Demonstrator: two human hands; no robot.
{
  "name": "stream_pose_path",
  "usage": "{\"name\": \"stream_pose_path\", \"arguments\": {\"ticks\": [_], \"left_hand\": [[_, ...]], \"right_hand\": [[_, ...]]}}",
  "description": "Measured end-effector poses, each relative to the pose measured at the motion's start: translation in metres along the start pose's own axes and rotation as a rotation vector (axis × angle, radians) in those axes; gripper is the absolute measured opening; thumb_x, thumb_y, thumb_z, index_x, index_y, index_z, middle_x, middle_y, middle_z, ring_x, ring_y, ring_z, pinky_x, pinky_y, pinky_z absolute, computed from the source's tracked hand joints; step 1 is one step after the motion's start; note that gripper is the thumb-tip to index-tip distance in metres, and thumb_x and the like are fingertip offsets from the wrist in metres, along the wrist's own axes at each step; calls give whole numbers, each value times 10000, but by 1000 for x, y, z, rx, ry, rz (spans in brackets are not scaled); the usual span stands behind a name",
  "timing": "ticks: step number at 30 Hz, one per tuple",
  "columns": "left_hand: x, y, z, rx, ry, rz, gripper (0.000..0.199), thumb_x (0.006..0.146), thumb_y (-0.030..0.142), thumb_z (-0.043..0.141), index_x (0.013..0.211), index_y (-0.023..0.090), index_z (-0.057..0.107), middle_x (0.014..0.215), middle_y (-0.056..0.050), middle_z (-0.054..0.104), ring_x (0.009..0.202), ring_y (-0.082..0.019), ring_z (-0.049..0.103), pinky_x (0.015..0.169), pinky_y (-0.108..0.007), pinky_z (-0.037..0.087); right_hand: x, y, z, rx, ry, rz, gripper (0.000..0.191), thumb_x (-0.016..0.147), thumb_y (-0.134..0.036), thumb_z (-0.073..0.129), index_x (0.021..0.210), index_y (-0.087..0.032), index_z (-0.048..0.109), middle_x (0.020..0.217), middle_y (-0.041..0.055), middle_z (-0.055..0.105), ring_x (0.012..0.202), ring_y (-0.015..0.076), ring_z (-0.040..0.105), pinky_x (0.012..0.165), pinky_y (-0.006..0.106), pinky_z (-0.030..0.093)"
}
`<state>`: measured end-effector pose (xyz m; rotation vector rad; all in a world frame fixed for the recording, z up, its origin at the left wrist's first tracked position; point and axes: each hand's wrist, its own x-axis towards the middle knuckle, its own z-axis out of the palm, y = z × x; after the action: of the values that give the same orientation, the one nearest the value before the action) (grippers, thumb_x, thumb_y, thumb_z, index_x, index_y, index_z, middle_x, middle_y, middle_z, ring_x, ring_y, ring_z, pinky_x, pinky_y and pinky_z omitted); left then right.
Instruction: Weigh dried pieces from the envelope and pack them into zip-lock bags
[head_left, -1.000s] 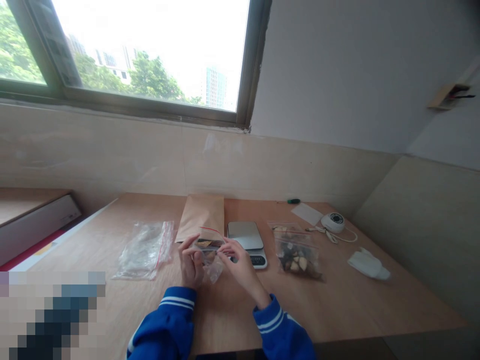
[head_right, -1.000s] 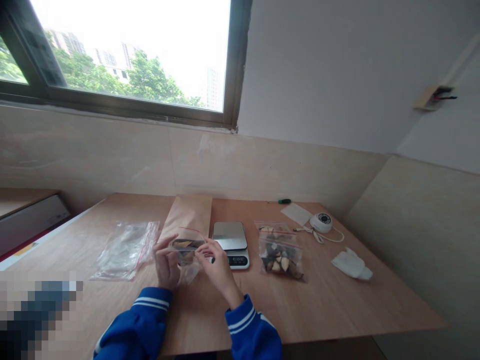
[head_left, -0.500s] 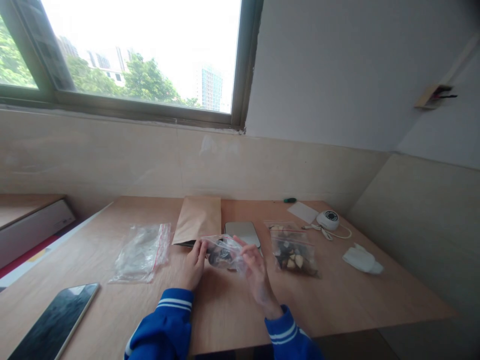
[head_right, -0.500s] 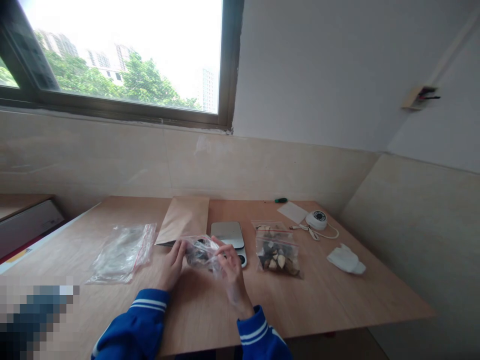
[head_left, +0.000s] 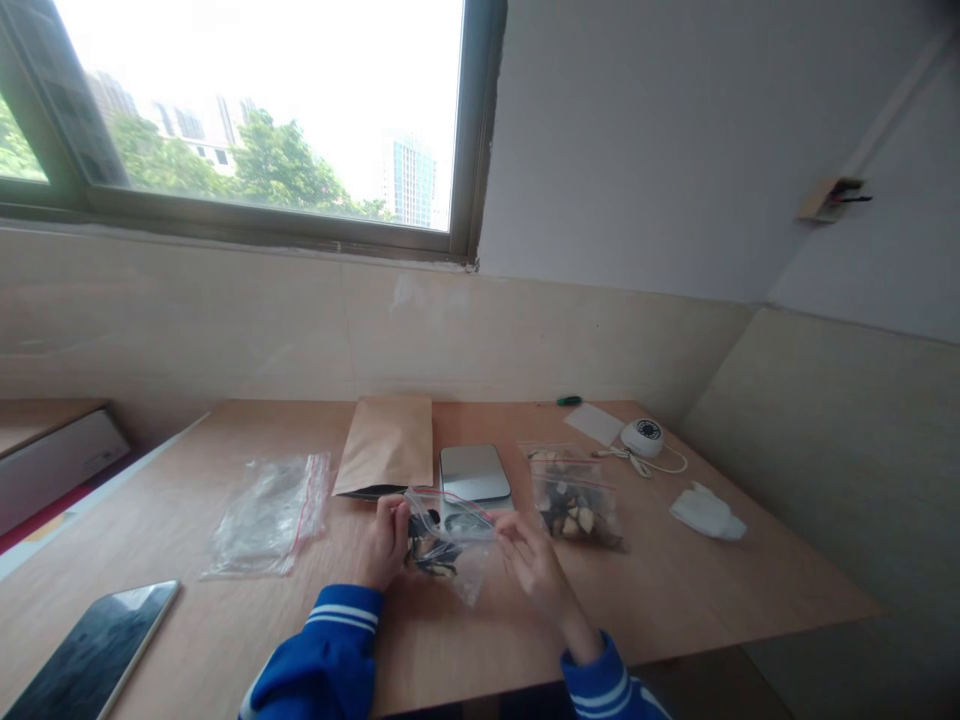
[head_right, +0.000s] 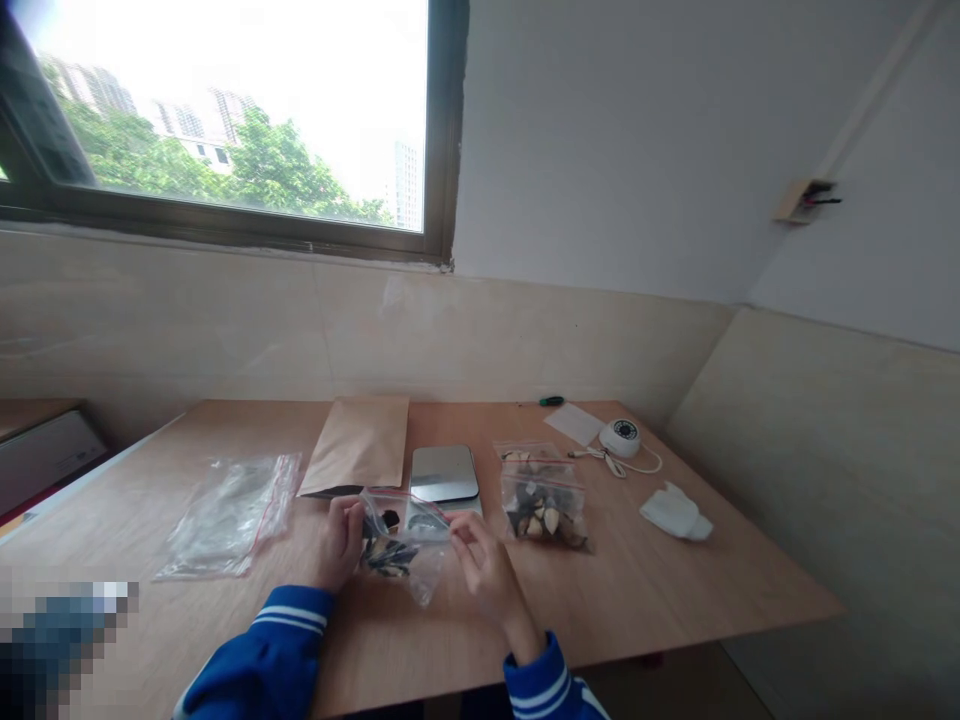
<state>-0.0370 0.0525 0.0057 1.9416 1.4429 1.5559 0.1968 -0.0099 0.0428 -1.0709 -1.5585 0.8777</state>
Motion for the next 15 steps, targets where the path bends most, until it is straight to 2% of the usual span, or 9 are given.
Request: {"name": "stream_pose_path", "arguments": {"ticks": [2, 4, 6, 10, 13, 15], "left_hand": [[-5, -3, 4, -12, 19, 15, 288, 894, 448, 336, 841, 208, 486, 602, -22, 591, 522, -167, 586, 524, -282, 483], [-10, -2, 6, -20, 27, 20, 280, 883, 448, 354, 844, 208, 492, 623, -17, 585, 547, -167, 590, 545, -287, 491], [-13, 4, 5, -36, -5, 10, 259, 876, 438, 375, 835, 211, 492, 648, -12, 581, 580, -168, 596, 575, -290, 497], [-12, 25, 3, -184, -115, -110, 244, 875, 438, 400, 898, 209, 479, 695, -6, 598, 618, -166, 606, 595, -283, 494], [-6, 37, 3, -306, -155, -248, 291, 882, 460, 389, 979, 204, 487, 801, -33, 635, 692, -174, 631, 638, -288, 503], [-3, 41, 5, -318, -169, -291, 312, 872, 482, 399, 941, 205, 526, 793, -37, 632, 676, -173, 624, 630, -281, 498]], "right_hand": [[-5, 11, 17, 206, 121, 110, 253, 883, -426, 511, 1022, -219, 555, 1045, 96, 675, 969, 229, 641, 808, 338, 497], [-10, 22, 33, 380, 183, 220, 393, 857, -483, 539, 1142, -213, 509, 1020, 101, 693, 890, 226, 669, 794, 356, 513], [-11, 29, 42, 465, 199, 282, 451, 823, -514, 578, 1131, -187, 540, 1000, 110, 704, 867, 231, 677, 811, 370, 513], [-4, 34, 35, 421, 284, 292, 433, 767, -538, 633, 964, -153, 646, 946, 120, 718, 843, 245, 677, 762, 349, 515], [2, 39, 25, 351, 310, 255, 416, 754, -531, 649, 923, -151, 667, 868, 107, 728, 793, 238, 676, 742, 339, 509], [4, 43, 22, 294, 315, 208, 400, 767, -525, 638, 902, -150, 676, 842, 101, 728, 789, 235, 673, 742, 331, 506]]}}
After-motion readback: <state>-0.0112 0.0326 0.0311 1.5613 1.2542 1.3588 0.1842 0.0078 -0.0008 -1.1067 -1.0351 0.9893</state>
